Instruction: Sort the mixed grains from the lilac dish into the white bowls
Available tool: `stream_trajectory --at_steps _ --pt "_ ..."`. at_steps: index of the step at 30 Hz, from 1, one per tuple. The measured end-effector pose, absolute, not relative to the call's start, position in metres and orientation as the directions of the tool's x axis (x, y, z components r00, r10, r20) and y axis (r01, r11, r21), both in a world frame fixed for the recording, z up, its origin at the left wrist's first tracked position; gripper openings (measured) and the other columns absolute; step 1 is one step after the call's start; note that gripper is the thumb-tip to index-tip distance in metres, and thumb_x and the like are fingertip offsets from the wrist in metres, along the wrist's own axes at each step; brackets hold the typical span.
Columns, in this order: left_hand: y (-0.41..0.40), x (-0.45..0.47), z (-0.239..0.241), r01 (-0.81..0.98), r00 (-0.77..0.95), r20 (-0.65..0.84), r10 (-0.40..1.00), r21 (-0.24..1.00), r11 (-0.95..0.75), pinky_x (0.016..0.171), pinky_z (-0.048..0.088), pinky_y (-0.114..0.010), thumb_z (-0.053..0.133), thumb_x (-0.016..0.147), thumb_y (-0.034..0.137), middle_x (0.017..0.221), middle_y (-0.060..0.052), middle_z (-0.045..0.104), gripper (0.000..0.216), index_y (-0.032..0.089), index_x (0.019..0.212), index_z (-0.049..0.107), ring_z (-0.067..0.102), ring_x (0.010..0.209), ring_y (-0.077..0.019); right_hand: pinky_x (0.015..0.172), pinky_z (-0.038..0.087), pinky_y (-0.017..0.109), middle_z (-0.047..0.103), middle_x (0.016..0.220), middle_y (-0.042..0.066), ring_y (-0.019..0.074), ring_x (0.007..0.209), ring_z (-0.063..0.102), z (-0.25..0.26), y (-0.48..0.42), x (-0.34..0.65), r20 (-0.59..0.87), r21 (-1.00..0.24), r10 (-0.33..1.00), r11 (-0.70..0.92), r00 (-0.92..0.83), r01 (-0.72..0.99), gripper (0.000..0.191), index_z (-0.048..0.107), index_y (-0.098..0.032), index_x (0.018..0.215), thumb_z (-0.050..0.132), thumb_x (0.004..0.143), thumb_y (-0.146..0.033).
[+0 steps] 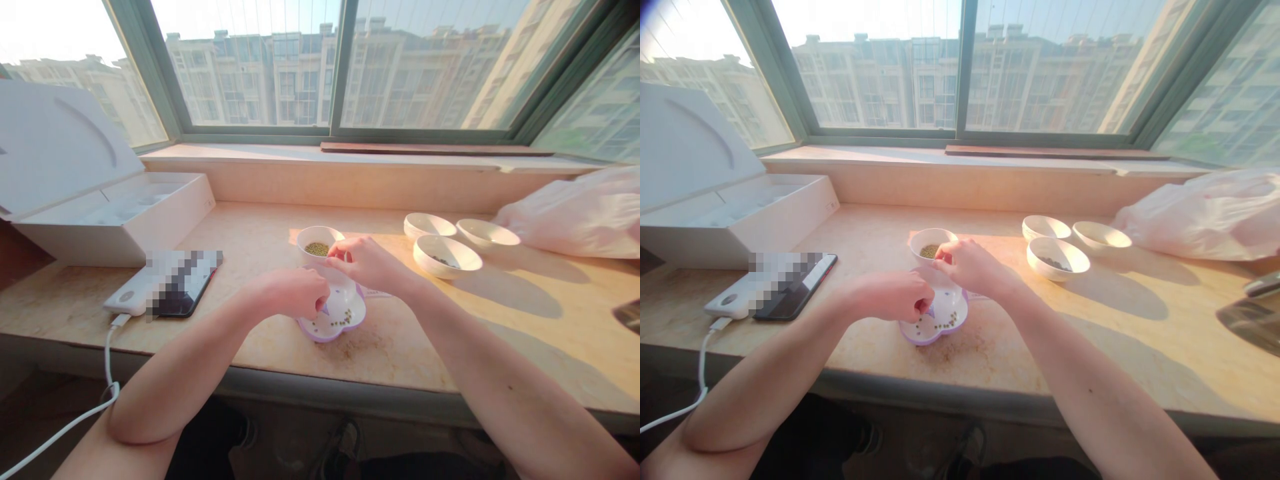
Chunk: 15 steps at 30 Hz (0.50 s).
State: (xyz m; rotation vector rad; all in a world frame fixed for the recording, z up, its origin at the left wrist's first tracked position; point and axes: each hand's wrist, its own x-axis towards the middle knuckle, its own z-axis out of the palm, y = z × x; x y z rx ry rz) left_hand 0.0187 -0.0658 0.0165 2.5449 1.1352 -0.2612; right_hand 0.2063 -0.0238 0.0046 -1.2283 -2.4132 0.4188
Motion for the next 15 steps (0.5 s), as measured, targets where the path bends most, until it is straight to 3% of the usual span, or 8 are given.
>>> stream_trajectory --at_steps 4,8,15 --pt "-0.055 0.008 0.023 0.727 0.680 -0.218 0.700 0.330 -0.602 0.052 0.030 -0.028 0.060 0.066 0.007 0.064 0.003 0.059 0.012 0.019 0.067 0.061 0.046 0.055 -0.0109 0.058 0.037 0.027 0.067 0.068 0.000 0.0138 0.063 0.056 0.008 -0.031 0.205 0.070 -0.482 0.769 0.584 -0.636 0.653 0.019 0.076 -0.019 0.081 0.059 0.089 -0.026" --pt "-0.036 -0.011 0.029 0.689 0.670 -0.050 0.741 0.415 -0.595 0.054 0.032 -0.025 0.060 0.068 0.012 0.068 0.003 0.060 0.008 0.019 0.072 0.063 0.049 0.058 -0.0104 0.062 0.042 0.026 0.071 0.081 0.001 0.0141 0.071 0.061 0.008 -0.039 0.200 -0.027 -0.533 0.615 0.658 -0.788 0.532 0.010 0.075 -0.021 0.081 0.065 0.083 -0.023" --pt "-0.010 -0.023 0.021 0.660 0.569 0.203 0.796 0.465 -0.590 0.060 0.035 -0.024 0.062 0.072 0.016 0.066 0.005 0.057 0.002 0.018 0.072 0.061 0.047 0.061 -0.0093 0.055 0.039 0.027 0.071 0.078 0.000 0.0133 0.065 0.059 -0.001 -0.048 0.189 -0.190 -0.534 0.571 0.622 -0.798 0.572 0.006 0.074 -0.021 0.082 0.070 0.078 -0.022"
